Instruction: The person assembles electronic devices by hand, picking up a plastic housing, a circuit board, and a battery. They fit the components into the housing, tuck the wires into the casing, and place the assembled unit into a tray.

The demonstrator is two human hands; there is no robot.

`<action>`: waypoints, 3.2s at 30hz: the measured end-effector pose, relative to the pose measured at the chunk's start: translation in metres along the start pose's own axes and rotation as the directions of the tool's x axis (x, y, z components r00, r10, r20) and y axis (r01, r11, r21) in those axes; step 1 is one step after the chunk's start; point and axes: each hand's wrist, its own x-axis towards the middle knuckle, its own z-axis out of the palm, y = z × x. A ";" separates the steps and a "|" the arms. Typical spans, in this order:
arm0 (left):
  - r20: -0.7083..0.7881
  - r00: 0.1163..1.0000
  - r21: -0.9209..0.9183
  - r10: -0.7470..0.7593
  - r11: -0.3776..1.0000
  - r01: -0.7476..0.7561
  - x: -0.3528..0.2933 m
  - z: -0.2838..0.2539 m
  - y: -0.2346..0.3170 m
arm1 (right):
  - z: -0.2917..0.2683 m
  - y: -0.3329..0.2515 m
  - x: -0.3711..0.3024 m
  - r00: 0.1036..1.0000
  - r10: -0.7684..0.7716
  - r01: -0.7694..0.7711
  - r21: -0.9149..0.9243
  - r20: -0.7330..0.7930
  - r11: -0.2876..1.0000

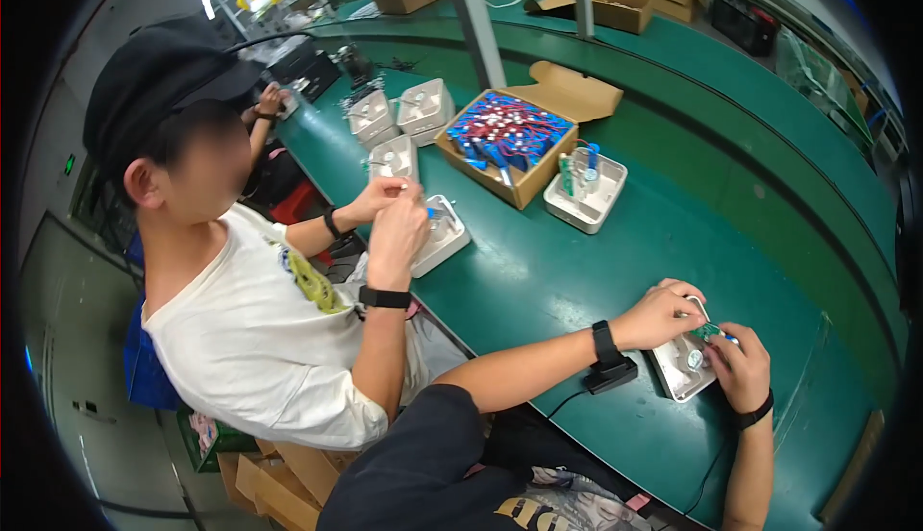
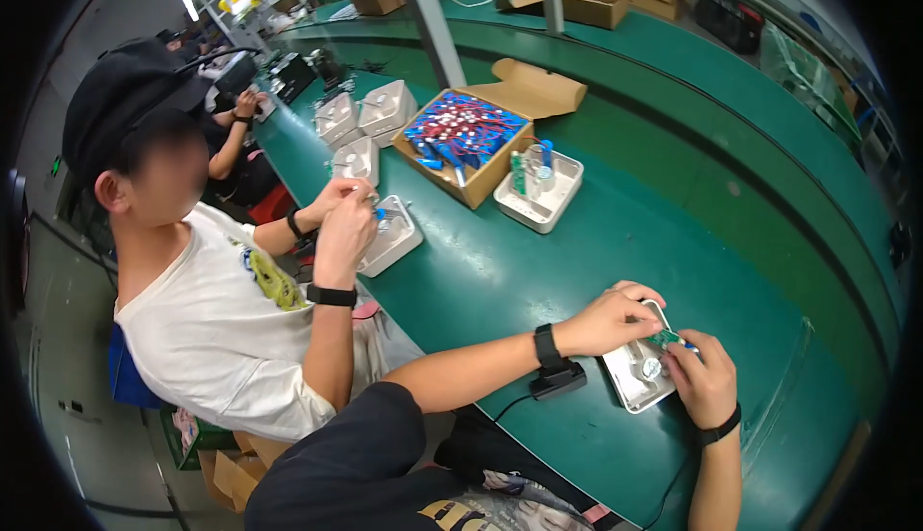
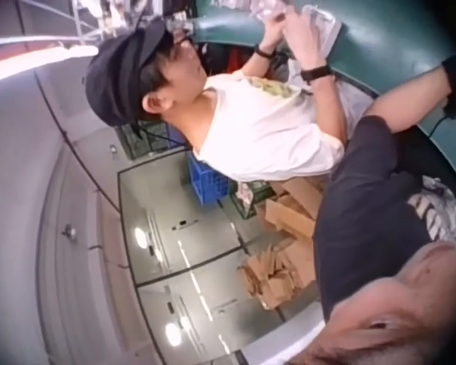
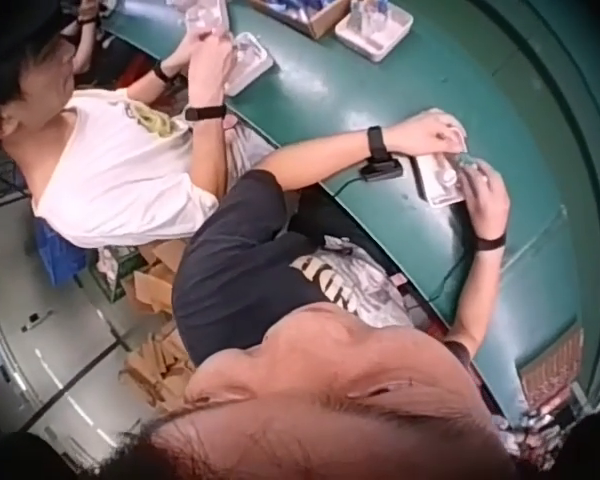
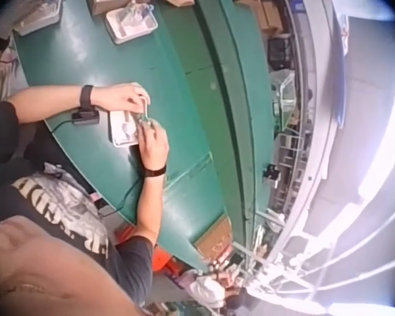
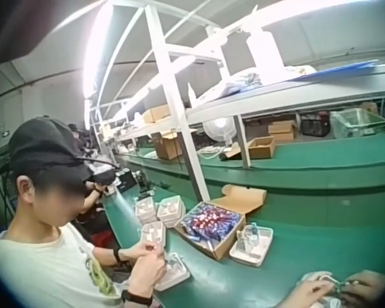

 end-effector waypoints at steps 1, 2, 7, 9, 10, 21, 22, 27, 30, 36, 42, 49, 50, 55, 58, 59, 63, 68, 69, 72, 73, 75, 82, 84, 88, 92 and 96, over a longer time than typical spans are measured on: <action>-0.013 1.000 -0.012 0.027 1.000 -0.027 0.000 -0.003 -0.004 | 0.002 0.000 0.004 0.999 -0.047 0.047 -0.006 -0.014 0.999; -0.002 0.998 -0.049 0.056 0.997 -0.056 0.001 -0.003 -0.009 | 0.002 0.005 0.004 0.998 -0.063 0.062 -0.026 -0.021 0.998; 0.072 0.992 0.198 -0.100 0.976 0.084 -0.013 -0.051 0.027 | 0.017 0.015 0.013 0.990 -0.134 0.137 -0.085 0.041 0.987; 0.135 0.933 0.454 -0.335 0.858 0.242 -0.007 -0.061 0.057 | 0.009 0.020 0.007 0.994 -0.111 0.111 -0.102 0.009 0.989; 0.148 0.933 0.446 -0.328 0.864 0.233 -0.006 -0.055 0.054 | 0.007 0.019 0.006 0.994 -0.110 0.108 -0.128 -0.013 0.986; 0.151 0.980 0.412 -0.126 0.910 0.053 -0.012 -0.035 0.030 | 0.004 0.008 0.008 0.998 -0.024 0.020 -0.069 -0.060 0.997; 0.149 0.980 0.408 -0.130 0.911 0.059 -0.013 -0.033 0.030 | 0.004 0.008 0.008 0.998 0.017 -0.019 -0.031 -0.067 0.999; 0.122 0.985 0.373 -0.120 0.925 0.067 -0.015 -0.018 0.029 | 0.012 0.010 -0.001 0.989 0.113 -0.113 0.001 -0.090 0.994; 0.111 0.988 0.321 -0.112 0.944 0.071 -0.016 -0.014 0.024 | 0.014 0.010 -0.001 0.990 0.102 -0.107 -0.041 -0.094 0.993; 0.113 0.989 0.254 -0.098 0.965 0.067 -0.010 -0.022 0.016 | 0.011 0.000 0.010 0.981 0.144 -0.157 -0.094 -0.131 0.983; 0.105 0.993 0.209 -0.061 0.977 0.038 -0.016 -0.019 0.014 | 0.016 0.005 0.004 0.962 0.218 -0.223 -0.010 -0.161 0.975; 0.265 0.959 0.210 -0.099 0.977 0.042 -0.013 -0.019 0.018 | 0.002 0.006 0.012 0.998 -0.036 0.035 -0.037 -0.050 0.999; 0.271 0.958 0.210 -0.096 0.977 0.038 -0.013 -0.018 0.019 | 0.001 0.006 0.012 1.000 -0.011 0.011 -0.018 0.004 1.000; 0.200 0.976 0.144 -0.083 0.988 0.054 -0.011 -0.020 0.026 | -0.002 -0.001 0.010 0.991 0.054 -0.061 0.055 0.125 0.997; 0.192 0.977 0.106 -0.096 0.991 0.076 -0.007 -0.022 0.031 | 0.002 -0.004 0.007 0.989 0.079 -0.089 0.075 0.126 0.993; 0.183 0.981 0.113 -0.069 0.992 0.049 -0.007 -0.021 0.030 | 0.004 -0.003 0.006 0.988 0.092 -0.103 0.082 0.124 0.991; 0.170 0.985 0.144 0.006 0.989 -0.031 -0.011 -0.019 0.029 | -0.002 -0.008 0.005 0.972 0.162 -0.179 0.091 0.168 0.980; 0.182 0.975 0.190 0.130 0.968 -0.165 -0.012 -0.015 0.028 | 0.006 -0.013 -0.003 0.966 0.174 -0.172 -0.027 0.194 0.985; 0.185 0.968 0.199 0.168 0.958 -0.204 -0.013 -0.015 0.028 | 0.006 -0.013 -0.004 0.965 0.179 -0.177 -0.027 0.191 0.984; 0.192 0.960 0.261 0.203 0.933 -0.249 -0.015 -0.015 0.031 | 0.006 -0.013 -0.004 0.970 0.152 -0.144 -0.057 0.189 0.988; 0.195 0.956 0.291 0.221 0.917 -0.271 -0.016 -0.015 0.031 | 0.007 -0.013 -0.005 0.970 0.155 -0.147 -0.056 0.188 0.988; 0.199 0.953 0.301 0.229 0.911 -0.282 -0.017 -0.015 0.031 | 0.008 -0.013 -0.005 0.971 0.155 -0.146 -0.062 0.181 0.987; 0.206 0.947 0.316 0.248 0.899 -0.304 -0.017 -0.015 0.032 | 0.006 -0.017 -0.004 0.962 0.194 -0.187 -0.055 0.192 0.981; 0.208 0.950 0.331 0.232 0.898 -0.291 -0.017 -0.015 0.032 | 0.005 -0.018 -0.004 0.957 0.207 -0.198 -0.064 0.201 0.978; 0.209 0.955 0.330 0.211 0.904 -0.272 -0.016 -0.014 0.032 | 0.008 -0.015 -0.005 0.963 0.188 -0.181 -0.054 0.190 0.982; 0.213 0.956 0.334 0.201 0.905 -0.265 -0.016 -0.015 0.034 | 0.006 -0.013 -0.005 0.962 0.175 -0.170 -0.043 0.210 0.984; 0.215 0.958 0.331 0.191 0.908 -0.255 -0.015 -0.015 0.034 | 0.003 -0.019 -0.003 0.951 0.197 -0.182 -0.085 0.236 0.980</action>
